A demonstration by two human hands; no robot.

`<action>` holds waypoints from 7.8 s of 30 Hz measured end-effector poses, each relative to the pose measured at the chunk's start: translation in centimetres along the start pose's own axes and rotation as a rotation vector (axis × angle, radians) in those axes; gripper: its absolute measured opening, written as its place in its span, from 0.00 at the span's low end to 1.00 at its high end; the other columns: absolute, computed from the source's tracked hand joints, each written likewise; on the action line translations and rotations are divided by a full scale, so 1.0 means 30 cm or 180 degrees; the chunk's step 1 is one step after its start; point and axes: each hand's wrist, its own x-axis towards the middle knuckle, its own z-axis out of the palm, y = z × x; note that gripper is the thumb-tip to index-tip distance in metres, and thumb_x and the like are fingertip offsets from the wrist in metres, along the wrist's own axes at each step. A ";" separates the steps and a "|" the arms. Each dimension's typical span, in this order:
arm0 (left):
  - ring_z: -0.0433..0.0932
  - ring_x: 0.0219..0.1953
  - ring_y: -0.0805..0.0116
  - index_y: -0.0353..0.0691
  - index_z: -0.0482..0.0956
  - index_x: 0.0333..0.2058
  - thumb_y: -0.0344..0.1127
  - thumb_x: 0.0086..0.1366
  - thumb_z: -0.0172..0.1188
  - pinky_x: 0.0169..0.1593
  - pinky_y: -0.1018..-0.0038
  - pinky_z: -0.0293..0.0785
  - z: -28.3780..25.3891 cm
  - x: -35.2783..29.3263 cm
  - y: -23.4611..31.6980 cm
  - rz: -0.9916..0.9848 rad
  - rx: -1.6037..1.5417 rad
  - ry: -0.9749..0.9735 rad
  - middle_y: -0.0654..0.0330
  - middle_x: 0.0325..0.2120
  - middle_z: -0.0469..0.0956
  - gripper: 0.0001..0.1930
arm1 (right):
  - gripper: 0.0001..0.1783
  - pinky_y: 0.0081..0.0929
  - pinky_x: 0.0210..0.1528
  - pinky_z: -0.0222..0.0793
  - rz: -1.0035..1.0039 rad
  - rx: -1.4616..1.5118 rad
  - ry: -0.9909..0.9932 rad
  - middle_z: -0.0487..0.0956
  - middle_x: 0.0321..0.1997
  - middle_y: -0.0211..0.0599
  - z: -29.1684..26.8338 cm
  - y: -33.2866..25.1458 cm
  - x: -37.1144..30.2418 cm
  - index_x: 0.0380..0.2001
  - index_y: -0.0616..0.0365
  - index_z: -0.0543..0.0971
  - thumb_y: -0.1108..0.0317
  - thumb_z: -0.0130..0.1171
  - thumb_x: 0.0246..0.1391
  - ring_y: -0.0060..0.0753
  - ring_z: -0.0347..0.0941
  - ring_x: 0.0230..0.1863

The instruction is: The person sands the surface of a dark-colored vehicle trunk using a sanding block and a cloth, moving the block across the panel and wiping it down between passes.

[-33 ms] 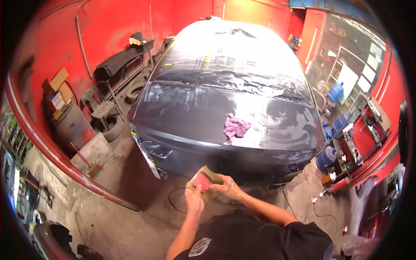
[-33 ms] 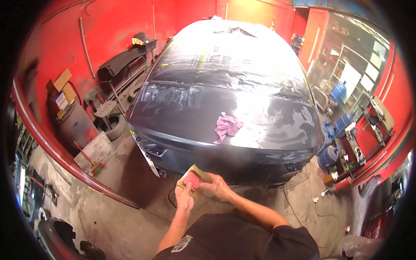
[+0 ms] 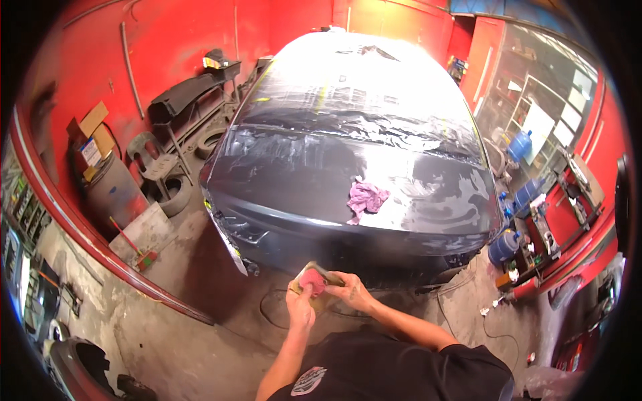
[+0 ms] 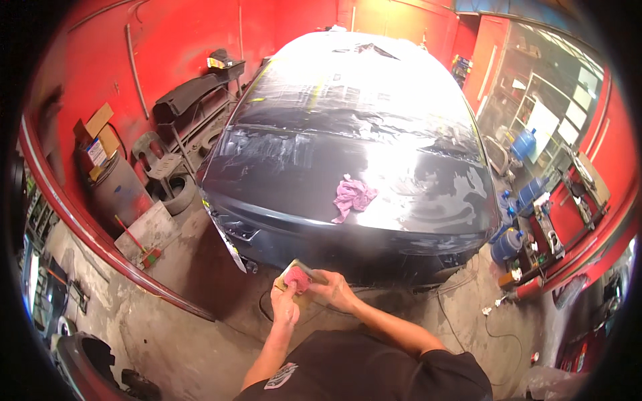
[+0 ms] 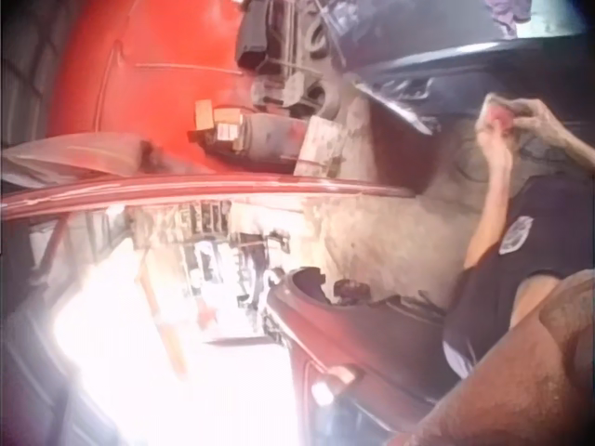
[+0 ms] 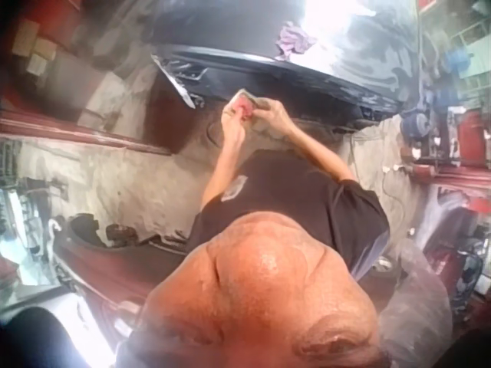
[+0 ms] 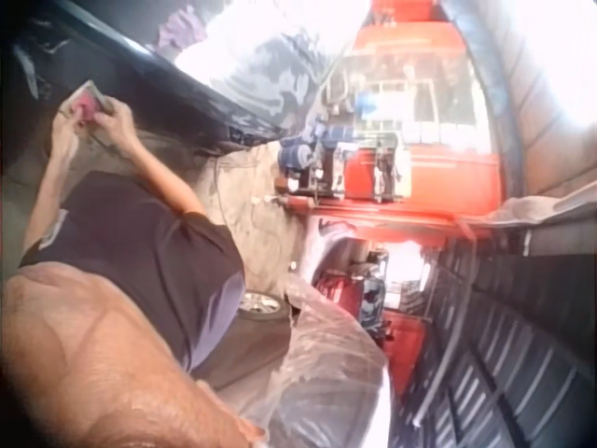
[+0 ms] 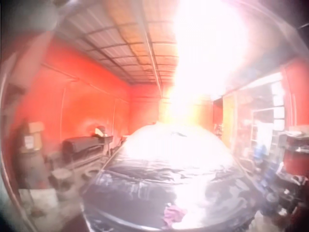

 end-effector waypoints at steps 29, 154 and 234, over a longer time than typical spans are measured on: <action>0.79 0.35 0.74 0.42 0.82 0.45 0.48 0.73 0.67 0.38 0.74 0.74 0.014 -0.007 -0.022 -0.1017 -0.0695 0.0714 0.68 0.33 0.80 0.15 | 0.25 0.40 0.47 0.80 -0.2960 -0.3095 0.0230 0.74 0.61 0.55 0.090 -0.027 -0.001 0.50 0.65 0.83 0.76 0.63 0.44 0.50 0.79 0.46; 0.78 0.62 0.47 0.33 0.82 0.56 0.24 0.65 0.67 0.66 0.61 0.73 -0.386 1.168 0.468 0.2496 0.2522 0.1966 0.44 0.59 0.80 0.19 | 0.24 0.54 0.67 0.62 -0.2760 -0.3191 -0.0688 0.71 0.64 0.55 0.085 -0.442 1.098 0.60 0.53 0.80 0.58 0.63 0.63 0.61 0.67 0.63; 0.77 0.43 0.39 0.33 0.76 0.42 0.42 0.69 0.68 0.47 0.50 0.74 -0.235 1.065 0.502 0.1227 0.1476 0.2032 0.41 0.40 0.71 0.17 | 0.26 0.52 0.63 0.67 -0.2612 -0.3289 -0.1212 0.73 0.60 0.59 0.268 -0.531 1.263 0.56 0.60 0.79 0.66 0.65 0.53 0.61 0.71 0.59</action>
